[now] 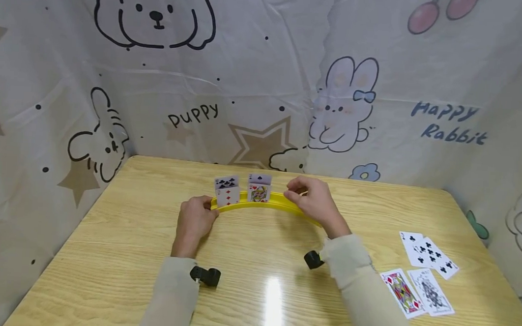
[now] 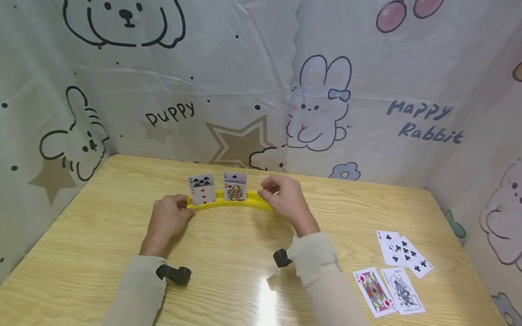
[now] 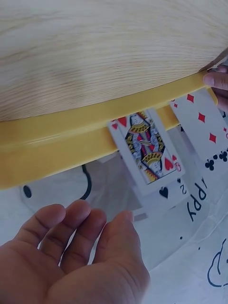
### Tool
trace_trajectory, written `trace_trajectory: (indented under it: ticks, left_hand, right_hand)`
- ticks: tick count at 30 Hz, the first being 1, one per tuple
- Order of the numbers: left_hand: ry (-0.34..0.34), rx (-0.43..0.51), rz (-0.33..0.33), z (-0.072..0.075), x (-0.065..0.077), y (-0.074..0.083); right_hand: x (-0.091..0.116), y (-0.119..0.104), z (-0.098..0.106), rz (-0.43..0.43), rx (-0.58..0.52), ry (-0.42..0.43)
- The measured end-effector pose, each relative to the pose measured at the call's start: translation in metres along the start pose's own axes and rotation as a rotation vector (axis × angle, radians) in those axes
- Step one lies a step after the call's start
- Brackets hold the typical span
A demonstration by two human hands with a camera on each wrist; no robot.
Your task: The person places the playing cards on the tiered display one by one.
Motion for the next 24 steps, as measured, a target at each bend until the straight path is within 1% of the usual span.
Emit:
trace_trajectory:
  ticks: [6, 16, 24]
  left_hand:
    - [-0.003, -0.009, 0.012, -0.001, -0.001, -0.001]
    - [-0.001, -0.002, 0.008, -0.001, 0.000, 0.000]
    - [0.000, -0.004, 0.016, -0.001, 0.000, 0.000]
  right_hand:
    - [0.008, 0.006, 0.015, -0.005, 0.033, 0.013]
    - [0.024, 0.021, 0.039, -0.008, 0.078, 0.003]
    - [0.038, 0.027, 0.058, -0.017, 0.124, 0.007]
Point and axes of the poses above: each hand's wrist, its own x-axis away from the middle knuckle, its own z-axis out of the back of the hand, y = z × x, the point moved 4 cm from there along -x, towards the middle knuckle, and after that the axes turned 14 degrees about y, right-handed, at the moved point
